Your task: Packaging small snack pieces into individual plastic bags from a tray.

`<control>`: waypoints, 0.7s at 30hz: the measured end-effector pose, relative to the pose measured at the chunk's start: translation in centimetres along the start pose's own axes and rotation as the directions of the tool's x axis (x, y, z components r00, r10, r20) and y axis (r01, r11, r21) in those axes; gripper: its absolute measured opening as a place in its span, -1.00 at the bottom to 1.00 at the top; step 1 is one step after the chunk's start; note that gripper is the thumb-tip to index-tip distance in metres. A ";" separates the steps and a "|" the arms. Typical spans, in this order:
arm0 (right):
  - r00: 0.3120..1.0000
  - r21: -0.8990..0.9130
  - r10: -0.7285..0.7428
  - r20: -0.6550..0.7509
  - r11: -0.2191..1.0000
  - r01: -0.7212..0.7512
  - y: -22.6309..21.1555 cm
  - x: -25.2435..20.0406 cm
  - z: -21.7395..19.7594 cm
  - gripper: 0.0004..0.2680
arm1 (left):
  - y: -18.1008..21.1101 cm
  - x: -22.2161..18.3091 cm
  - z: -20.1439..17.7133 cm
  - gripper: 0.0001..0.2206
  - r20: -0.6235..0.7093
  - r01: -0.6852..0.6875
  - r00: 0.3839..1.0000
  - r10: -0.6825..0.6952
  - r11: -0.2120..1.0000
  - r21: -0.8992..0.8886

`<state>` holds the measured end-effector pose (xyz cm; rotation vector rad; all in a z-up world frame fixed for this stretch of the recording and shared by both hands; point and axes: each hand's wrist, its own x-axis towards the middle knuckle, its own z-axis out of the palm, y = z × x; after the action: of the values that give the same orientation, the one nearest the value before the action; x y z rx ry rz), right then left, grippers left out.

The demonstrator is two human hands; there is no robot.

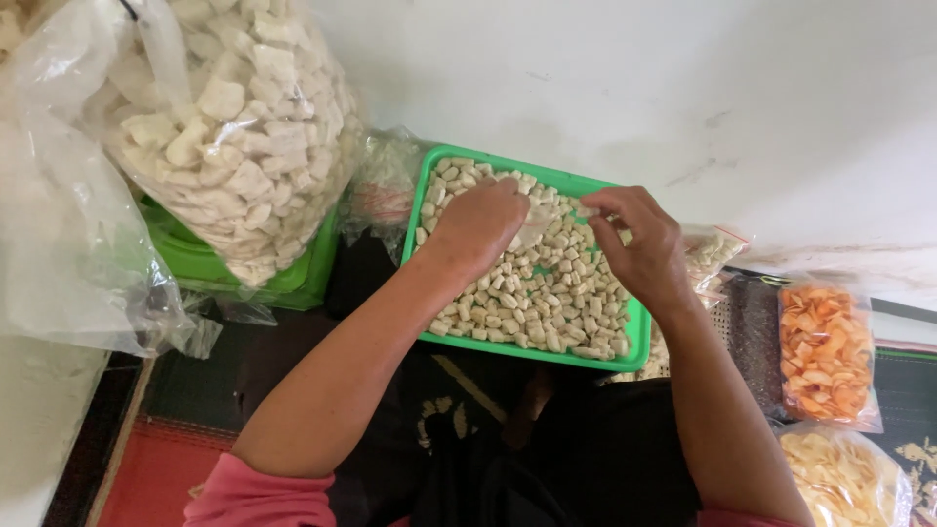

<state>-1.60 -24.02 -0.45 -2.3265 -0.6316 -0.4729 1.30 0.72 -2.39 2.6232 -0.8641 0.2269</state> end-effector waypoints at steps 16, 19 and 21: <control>0.948 -0.440 -0.132 0.290 0.861 0.254 -3.3 -0.3 0.6 -0.82 | 2.5 0.1 -0.2 -0.85 -0.025 -0.111 0.994 0.110 0.992 -0.063; 0.917 -0.544 0.009 0.400 0.807 0.229 -4.0 -0.6 0.3 -0.79 | 2.9 -0.1 -0.1 -0.91 -0.005 -0.113 0.994 0.113 0.993 -0.025; 0.892 -0.559 0.095 0.442 0.807 0.191 -4.9 -0.8 -0.1 -0.78 | 3.0 -0.3 0.5 -0.90 -0.015 -0.130 0.991 0.130 0.991 -0.025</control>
<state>-5.01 -21.13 1.73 -3.0752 -0.8562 -0.1439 -0.68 -1.58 -2.07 2.5411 -1.0276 0.2653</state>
